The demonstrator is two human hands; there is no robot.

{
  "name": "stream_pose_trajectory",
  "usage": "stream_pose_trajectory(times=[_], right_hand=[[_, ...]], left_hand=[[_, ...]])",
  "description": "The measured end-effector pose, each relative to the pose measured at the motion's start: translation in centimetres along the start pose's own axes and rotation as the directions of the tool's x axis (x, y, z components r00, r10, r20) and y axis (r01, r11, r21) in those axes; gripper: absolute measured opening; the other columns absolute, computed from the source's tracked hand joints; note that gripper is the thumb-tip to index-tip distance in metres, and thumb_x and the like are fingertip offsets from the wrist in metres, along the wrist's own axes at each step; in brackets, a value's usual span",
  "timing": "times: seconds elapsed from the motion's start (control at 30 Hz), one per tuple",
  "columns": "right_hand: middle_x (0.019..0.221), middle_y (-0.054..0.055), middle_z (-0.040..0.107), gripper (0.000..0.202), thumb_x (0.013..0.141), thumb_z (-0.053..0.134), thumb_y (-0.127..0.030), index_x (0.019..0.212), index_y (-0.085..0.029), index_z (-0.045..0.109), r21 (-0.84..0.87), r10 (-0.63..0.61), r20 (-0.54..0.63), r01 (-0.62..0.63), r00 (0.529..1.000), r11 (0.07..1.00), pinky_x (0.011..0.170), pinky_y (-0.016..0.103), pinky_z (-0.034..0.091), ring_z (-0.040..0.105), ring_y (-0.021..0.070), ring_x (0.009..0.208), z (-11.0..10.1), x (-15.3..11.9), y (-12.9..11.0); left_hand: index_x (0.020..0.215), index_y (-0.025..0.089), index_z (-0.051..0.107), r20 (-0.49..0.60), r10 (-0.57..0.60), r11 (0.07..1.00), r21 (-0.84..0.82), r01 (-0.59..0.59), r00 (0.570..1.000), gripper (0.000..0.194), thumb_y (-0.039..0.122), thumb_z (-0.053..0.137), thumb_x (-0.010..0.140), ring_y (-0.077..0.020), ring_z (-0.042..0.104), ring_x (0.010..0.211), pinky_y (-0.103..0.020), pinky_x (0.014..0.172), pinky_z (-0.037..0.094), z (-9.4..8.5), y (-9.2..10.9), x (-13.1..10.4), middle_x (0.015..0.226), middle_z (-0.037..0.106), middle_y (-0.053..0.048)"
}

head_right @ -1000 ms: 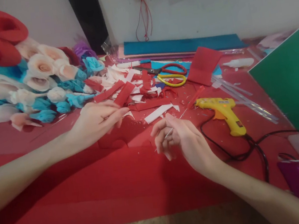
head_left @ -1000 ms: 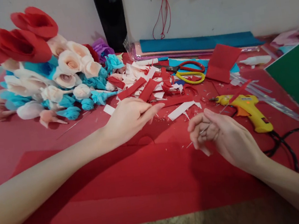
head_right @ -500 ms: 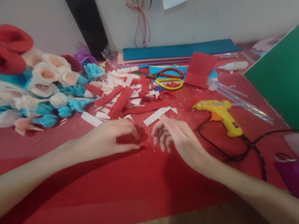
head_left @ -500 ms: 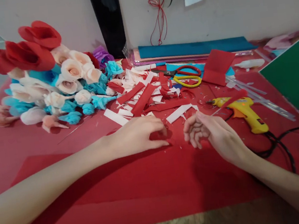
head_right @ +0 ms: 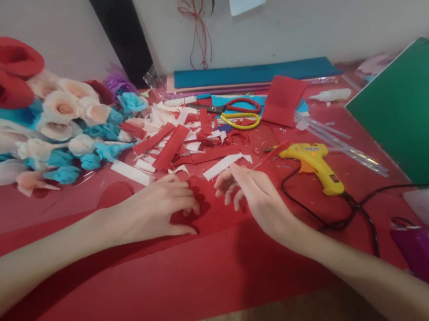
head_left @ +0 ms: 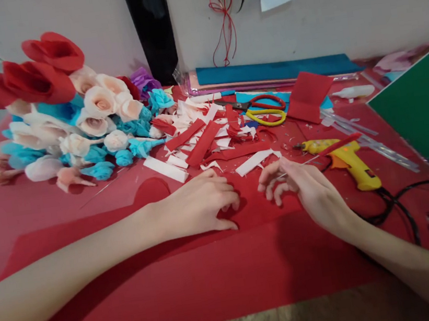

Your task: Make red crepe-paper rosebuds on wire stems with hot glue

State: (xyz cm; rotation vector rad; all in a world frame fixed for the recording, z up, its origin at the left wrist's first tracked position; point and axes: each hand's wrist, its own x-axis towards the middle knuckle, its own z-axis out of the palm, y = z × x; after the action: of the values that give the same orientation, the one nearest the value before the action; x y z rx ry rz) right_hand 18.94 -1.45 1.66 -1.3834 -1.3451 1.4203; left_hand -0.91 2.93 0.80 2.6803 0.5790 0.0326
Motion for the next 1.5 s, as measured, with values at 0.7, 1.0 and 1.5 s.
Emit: stream_pose_trajectory(times=[0.7,1.0,1.5], right_hand=[[0.107,0.008,0.059,0.038,0.088,0.035,-0.039,0.064,-0.015,0.053,0.086,0.051,0.112,-0.061,0.992,0.994,0.082,0.028,0.045,0.055,0.0161,0.099,-1.2,1.5,1.0],[0.083,0.01,0.061,0.043,0.091,0.026,-0.037,0.068,-0.013,0.052,0.182,0.116,0.372,-0.195,0.921,0.964,0.059,0.03,0.049,0.058,0.0153,0.067,-0.2,0.3,0.5],[0.108,0.009,0.053,0.036,0.091,0.029,-0.032,0.079,-0.015,0.058,0.173,-0.009,0.38,-0.061,0.925,0.983,0.065,0.028,0.048,0.052,0.0167,0.09,1.5,-1.0,1.4]], left_hand=[[0.082,0.019,0.059,0.27,0.096,0.987,-0.149,-0.057,0.958,0.009,0.024,0.054,0.078,-0.019,0.06,0.07,-0.031,0.061,0.044,0.0,4.7,-2.5,0.077,0.064,-0.002],[0.085,0.017,0.059,0.249,0.123,0.988,-0.119,-0.096,0.961,0.01,0.021,0.054,0.077,-0.0187,0.059,0.067,-0.031,0.058,0.043,0.0,5.1,-2.8,0.077,0.064,-0.003],[0.092,0.012,0.058,0.267,0.104,0.993,0.029,-0.115,0.958,0.027,0.018,0.059,0.067,-0.0228,0.06,0.069,-0.037,0.064,0.05,1.2,6.1,-3.2,0.09,0.064,-0.009]])
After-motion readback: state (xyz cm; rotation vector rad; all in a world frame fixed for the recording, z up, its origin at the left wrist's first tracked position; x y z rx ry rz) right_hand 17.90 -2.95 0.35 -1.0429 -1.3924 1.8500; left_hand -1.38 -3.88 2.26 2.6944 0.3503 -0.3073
